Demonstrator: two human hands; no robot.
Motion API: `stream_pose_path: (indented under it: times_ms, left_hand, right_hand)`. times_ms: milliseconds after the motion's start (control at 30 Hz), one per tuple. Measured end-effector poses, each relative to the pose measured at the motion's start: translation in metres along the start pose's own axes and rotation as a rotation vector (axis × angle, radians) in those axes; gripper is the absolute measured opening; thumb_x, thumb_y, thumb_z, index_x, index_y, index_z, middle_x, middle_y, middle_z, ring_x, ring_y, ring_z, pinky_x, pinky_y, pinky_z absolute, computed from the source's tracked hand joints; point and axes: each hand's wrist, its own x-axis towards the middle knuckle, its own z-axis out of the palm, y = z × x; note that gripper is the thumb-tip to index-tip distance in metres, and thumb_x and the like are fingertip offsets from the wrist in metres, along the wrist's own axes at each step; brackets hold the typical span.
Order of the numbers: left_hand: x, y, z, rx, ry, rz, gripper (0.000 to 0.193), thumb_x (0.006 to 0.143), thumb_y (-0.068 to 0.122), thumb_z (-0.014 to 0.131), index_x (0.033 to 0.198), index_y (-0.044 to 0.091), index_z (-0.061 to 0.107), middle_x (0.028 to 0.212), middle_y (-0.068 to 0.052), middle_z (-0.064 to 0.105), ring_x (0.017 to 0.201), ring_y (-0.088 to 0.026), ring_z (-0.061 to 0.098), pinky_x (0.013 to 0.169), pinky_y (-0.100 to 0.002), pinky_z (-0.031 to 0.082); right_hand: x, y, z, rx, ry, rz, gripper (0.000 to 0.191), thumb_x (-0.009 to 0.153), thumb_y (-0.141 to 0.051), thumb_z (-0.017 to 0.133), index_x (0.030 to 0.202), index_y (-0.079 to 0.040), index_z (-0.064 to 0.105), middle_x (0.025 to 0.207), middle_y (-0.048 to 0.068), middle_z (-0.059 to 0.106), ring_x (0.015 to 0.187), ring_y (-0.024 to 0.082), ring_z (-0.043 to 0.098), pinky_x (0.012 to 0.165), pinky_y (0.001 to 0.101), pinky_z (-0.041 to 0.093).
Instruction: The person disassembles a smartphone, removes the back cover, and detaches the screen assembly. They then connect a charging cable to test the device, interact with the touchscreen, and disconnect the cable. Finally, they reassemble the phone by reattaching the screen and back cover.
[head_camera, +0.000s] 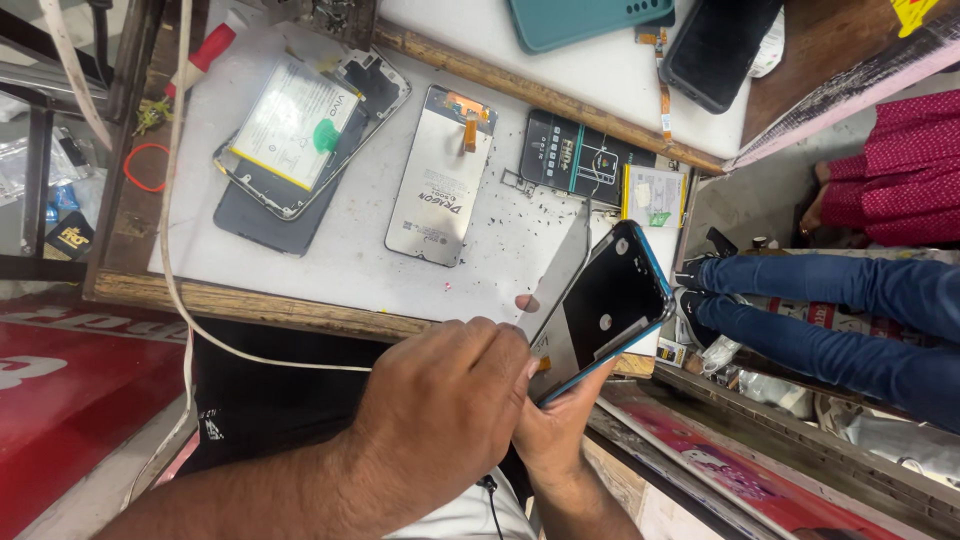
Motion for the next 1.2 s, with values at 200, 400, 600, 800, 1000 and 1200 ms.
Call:
stream_pose_path:
  times_ms: [200, 400, 600, 800, 1000, 1200]
  left_hand:
    - [0.003, -0.004, -0.004, 0.016, -0.029, 0.063, 0.017, 0.087, 0.007, 0.066, 0.101, -0.003, 0.066, 0.078, -0.008, 0.062, 0.068, -0.021, 0.063, 0.054, -0.034, 0.053]
    - [0.001, -0.016, -0.004, -0.059, -0.071, 0.054, 0.009, 0.086, 0.007, 0.069, 0.093, 0.001, 0.067, 0.077, -0.008, 0.067, 0.067, -0.022, 0.067, 0.055, -0.036, 0.055]
    - [0.003, -0.024, 0.006, -0.078, 0.094, 0.117, 0.013, 0.081, 0.011, 0.076, 0.079, 0.005, 0.065, 0.073, -0.007, 0.068, 0.065, -0.025, 0.069, 0.056, -0.04, 0.054]
    - [-0.005, -0.027, 0.0, -0.174, 0.178, 0.306, 0.013, 0.09, 0.015, 0.072, 0.087, 0.005, 0.063, 0.083, -0.007, 0.067, 0.076, -0.025, 0.072, 0.066, -0.038, 0.057]
    - [-0.01, -0.046, 0.002, -0.275, 0.189, -0.106, 0.009, 0.098, 0.013, 0.064, 0.097, 0.003, 0.065, 0.088, -0.009, 0.069, 0.079, -0.025, 0.071, 0.071, -0.035, 0.056]
    - [-0.015, -0.063, 0.021, -0.913, 0.046, -0.393, 0.025, 0.103, 0.015, 0.055, 0.123, 0.001, 0.06, 0.112, -0.007, 0.068, 0.103, -0.012, 0.068, 0.088, -0.027, 0.058]
  right_hand:
    - [-0.002, 0.009, -0.003, -0.089, 0.031, -0.035, 0.104, 0.093, -0.006, 0.076, 0.161, -0.013, -0.002, 0.146, 0.024, 0.051, 0.125, 0.026, 0.061, 0.108, 0.044, 0.055]
    - [-0.002, 0.017, -0.005, 0.007, -0.006, -0.113, 0.105, 0.093, -0.002, 0.076, 0.16, -0.019, -0.003, 0.157, 0.026, 0.038, 0.136, 0.031, 0.053, 0.113, 0.0497, 0.055]
    - [0.0, 0.014, -0.001, -0.06, 0.002, -0.139, 0.107, 0.09, 0.0, 0.079, 0.16, -0.019, -0.001, 0.162, 0.024, 0.034, 0.147, 0.033, 0.045, 0.112, 0.0492, 0.054]
    - [0.0, 0.013, -0.01, 0.386, -0.076, 0.159, 0.099, 0.087, -0.016, 0.086, 0.159, -0.011, 0.018, 0.145, 0.025, 0.049, 0.124, 0.039, 0.058, 0.102, 0.0514, 0.056]
    - [0.007, 0.032, -0.026, 0.988, -0.332, 0.408, 0.075, 0.084, -0.047, 0.084, 0.143, -0.017, 0.048, 0.133, 0.008, 0.051, 0.133, 0.039, 0.052, 0.086, 0.0575, 0.055]
    - [-0.001, 0.051, -0.032, 1.162, -0.413, 0.487, 0.081, 0.088, -0.059, 0.077, 0.149, -0.014, 0.049, 0.146, 0.015, 0.051, 0.133, 0.037, 0.049, 0.082, 0.0507, 0.054]
